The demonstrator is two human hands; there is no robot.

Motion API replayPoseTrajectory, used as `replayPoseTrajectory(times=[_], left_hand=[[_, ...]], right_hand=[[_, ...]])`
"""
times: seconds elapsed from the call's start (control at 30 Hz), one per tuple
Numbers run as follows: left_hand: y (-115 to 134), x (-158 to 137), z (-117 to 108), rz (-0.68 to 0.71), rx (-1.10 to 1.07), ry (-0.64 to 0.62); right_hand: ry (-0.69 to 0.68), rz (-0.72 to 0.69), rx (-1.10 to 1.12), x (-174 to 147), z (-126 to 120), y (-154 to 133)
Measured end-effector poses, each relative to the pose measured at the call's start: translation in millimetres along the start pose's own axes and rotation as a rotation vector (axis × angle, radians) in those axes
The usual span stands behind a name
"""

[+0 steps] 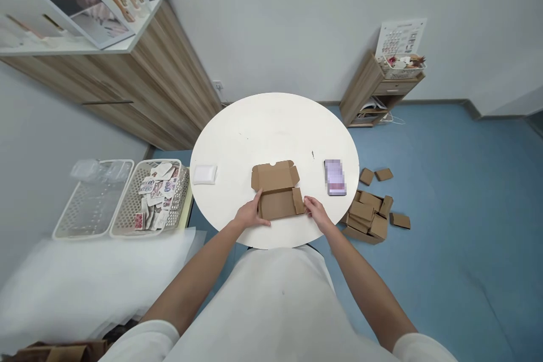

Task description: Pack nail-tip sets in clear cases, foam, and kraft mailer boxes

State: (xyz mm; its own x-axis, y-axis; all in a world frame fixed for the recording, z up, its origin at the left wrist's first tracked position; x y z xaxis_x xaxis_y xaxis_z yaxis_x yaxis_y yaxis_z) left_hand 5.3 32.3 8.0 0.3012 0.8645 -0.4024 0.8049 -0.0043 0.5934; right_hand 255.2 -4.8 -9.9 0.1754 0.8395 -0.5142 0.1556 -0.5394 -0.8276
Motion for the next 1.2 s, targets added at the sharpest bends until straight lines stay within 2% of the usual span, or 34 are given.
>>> replayPoseTrajectory(times=[0.07, 0.2, 0.47, 0.67, 0.8, 0.93, 1.07, 1.2], left_hand=[[-1.0, -2.1, 2.2, 0.002, -0.059, 0.004], [-1.3, -6.5, 8.2, -0.002, -0.153, 0.029], [5.3, -10.5, 16.3, -0.056, -0.289, 0.037], [7.7, -9.9, 12.4, -0.088, -0.292, 0.010], [9.2, -4.4, 11.8, -0.079, -0.285, -0.007], [11.5, 3.3, 10.1, -0.092, -0.185, -0.022], [16.4, 5.6, 2.8, -0.053, -0.111, 0.013], [16.8, -4.6, 2.4, -0.051, -0.164, 0.096]], right_hand=[[-0.012, -0.053, -0.067, 7.9, 3.8, -6.5], [0.053, -0.126, -0.279, 20.1, 11.2, -13.0], [0.045, -0.155, -0.535, 28.8, 28.9, -9.0], [0.090, -0.154, -0.525, 28.7, 32.6, -5.0], [0.065, -0.113, -0.528, 30.9, 31.0, -5.3], [0.045, -0.070, -0.519, 32.9, 26.4, -8.2], [-0.013, -0.051, -0.462, 29.5, 20.7, -7.7], [-0.040, -0.071, -0.376, 20.1, 11.7, -1.6]])
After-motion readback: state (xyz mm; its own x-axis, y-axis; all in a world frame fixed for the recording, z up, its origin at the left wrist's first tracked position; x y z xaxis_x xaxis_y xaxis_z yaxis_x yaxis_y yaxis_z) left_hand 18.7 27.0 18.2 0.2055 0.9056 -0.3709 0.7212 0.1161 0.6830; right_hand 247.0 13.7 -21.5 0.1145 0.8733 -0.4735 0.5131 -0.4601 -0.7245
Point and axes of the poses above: each hand's wrist, its own x-axis towards the middle knuckle, its own z-axis out of the palm, y = z × x, the point moved 4 cm from there along x, towards the middle knuckle, and after that the axes turned 5 degrees about y, right-handed, at the moved point
